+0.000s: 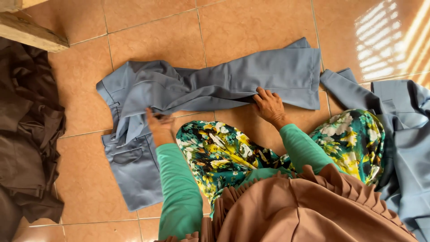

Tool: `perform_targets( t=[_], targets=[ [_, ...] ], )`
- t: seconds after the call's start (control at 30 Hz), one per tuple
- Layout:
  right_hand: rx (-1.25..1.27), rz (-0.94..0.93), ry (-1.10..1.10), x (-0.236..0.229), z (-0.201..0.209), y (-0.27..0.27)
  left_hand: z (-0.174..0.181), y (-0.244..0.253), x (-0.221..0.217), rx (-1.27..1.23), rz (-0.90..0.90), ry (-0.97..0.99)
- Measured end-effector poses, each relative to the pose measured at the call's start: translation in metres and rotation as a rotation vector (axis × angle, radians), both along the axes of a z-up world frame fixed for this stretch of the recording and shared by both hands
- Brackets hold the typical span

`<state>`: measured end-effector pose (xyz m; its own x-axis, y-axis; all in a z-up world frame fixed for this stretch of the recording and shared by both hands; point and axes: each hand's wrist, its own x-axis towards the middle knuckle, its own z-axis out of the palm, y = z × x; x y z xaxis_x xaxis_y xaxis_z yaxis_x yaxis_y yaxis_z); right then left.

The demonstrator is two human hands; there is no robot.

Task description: The person is smoothing and folding blue trousers on the floor.

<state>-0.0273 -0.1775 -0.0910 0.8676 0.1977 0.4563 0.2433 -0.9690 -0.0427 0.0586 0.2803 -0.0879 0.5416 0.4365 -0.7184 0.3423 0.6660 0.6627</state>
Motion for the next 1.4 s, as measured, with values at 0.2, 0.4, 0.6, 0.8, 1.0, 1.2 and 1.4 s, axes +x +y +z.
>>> perform_targets(
  t=[0.2, 0.4, 0.6, 0.8, 1.0, 1.2, 1.4],
  targets=[
    [0.023, 0.048, -0.064, -0.025, 0.018, -0.039, 0.08, -0.127, -0.001, -0.154, -0.055, 0.107],
    [0.018, 0.053, -0.057, -0.082, -0.004, -0.079, -0.024, -0.114, 0.025, -0.199, -0.261, 0.159],
    [0.022, -0.122, -0.064, -0.067, 0.022, -0.066, 0.075, -0.102, 0.005, -0.437, -0.18, 0.025],
    [-0.002, -0.281, 0.177, -0.048, -0.008, -0.042, 0.136, -0.048, -0.015, -0.51, -0.087, -0.311],
    [-0.012, -0.254, 0.023, 0.0, -0.051, -0.092, 0.164, -0.016, 0.002, -0.49, -0.044, -0.334],
    [-0.061, -0.093, -0.304, 0.08, 0.158, -0.141, 0.192, 0.004, 0.052, -0.422, -0.079, -0.562],
    [-0.02, 0.092, -0.407, 0.017, 0.261, -0.139, 0.179, -0.016, 0.026, -0.426, 0.008, -0.639]
  ],
)
